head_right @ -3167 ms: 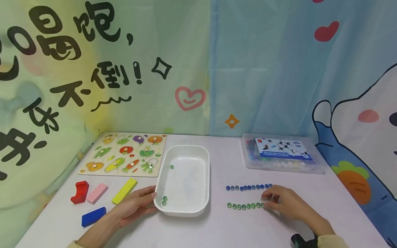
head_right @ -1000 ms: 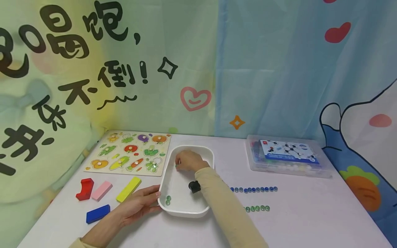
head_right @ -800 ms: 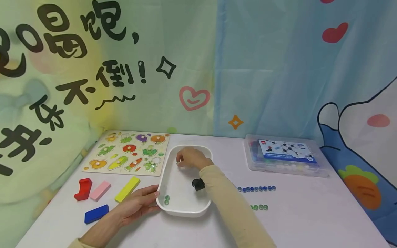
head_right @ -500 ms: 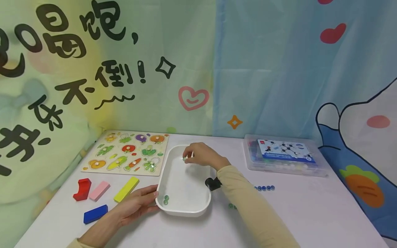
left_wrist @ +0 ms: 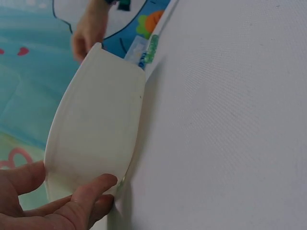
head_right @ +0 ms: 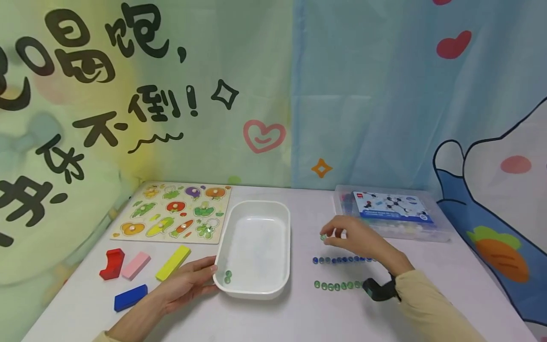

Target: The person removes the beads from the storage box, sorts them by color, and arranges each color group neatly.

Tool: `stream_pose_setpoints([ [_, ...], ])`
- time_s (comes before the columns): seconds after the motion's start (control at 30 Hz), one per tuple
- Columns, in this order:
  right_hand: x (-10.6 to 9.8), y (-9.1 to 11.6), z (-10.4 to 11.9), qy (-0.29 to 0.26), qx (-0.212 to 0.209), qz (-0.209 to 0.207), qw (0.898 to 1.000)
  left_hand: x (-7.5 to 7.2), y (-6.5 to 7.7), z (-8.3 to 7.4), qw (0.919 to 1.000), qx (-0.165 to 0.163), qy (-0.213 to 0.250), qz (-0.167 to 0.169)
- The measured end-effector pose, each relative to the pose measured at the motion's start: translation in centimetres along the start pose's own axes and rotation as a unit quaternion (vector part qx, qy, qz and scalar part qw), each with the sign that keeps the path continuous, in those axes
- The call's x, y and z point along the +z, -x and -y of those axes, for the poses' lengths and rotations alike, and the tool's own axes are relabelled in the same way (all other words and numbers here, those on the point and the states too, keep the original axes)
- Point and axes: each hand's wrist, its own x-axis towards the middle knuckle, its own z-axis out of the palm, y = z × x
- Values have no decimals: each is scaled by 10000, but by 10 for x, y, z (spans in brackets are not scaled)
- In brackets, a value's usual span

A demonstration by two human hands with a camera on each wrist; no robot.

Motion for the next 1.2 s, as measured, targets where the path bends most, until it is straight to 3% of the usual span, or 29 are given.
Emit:
stream_pose_setpoints([
  [0.23,10,70,-47,181,865,29,9961,0,0,0,10000,-50,-41,-36],
  [0.43,25,104,-68,-75,1546,129,9879,-1,-1,0,9999,-101,-108,-67],
  [0.6,34,113,-69,-86,1690,-28,9856,0,0,-1,9997,-145,-142,-105],
  [0.83,38,115,-71,-105,1415,-149,9898,-1,-1,0,9999,-116,-99,-64],
  [1.2,36,113,-70,-8,1458,110,9893,-2,-1,2,9999,-104,-99,-39],
])
